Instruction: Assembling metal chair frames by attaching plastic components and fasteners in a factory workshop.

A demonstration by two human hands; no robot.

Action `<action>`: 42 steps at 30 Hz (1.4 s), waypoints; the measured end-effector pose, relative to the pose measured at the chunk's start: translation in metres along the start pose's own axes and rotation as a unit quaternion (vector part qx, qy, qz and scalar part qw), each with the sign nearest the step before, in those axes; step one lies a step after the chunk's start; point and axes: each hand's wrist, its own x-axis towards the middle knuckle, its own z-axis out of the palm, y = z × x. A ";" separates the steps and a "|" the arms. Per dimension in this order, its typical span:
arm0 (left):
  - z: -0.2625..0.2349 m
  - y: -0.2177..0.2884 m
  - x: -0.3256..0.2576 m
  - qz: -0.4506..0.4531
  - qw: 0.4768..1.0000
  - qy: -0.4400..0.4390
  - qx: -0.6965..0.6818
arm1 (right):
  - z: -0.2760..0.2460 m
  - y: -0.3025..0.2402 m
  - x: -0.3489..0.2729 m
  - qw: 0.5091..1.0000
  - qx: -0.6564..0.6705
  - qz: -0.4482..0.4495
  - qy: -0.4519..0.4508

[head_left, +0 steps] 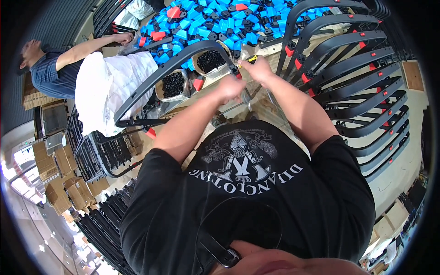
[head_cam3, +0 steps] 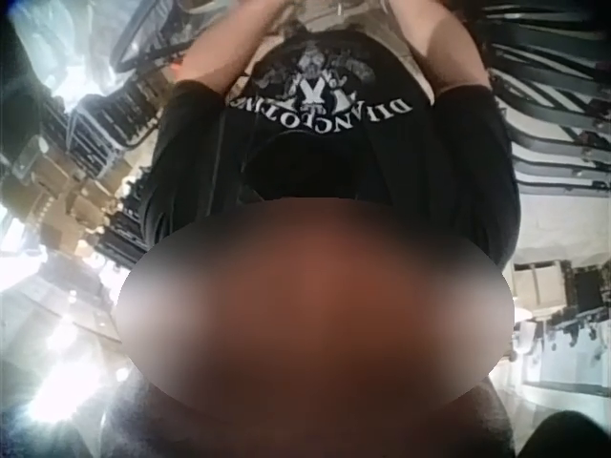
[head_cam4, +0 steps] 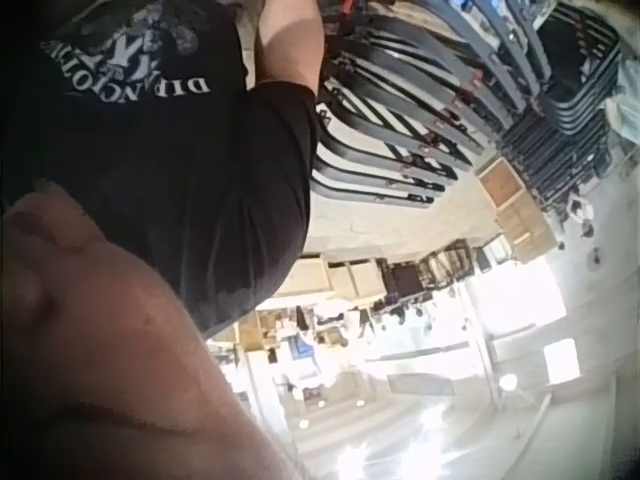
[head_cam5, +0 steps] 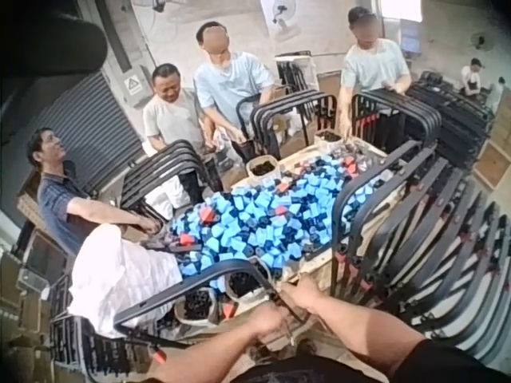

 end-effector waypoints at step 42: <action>-0.084 -0.163 -0.061 0.061 0.924 0.372 -0.062 | -0.020 -0.011 -0.038 0.992 -0.005 -0.127 -0.022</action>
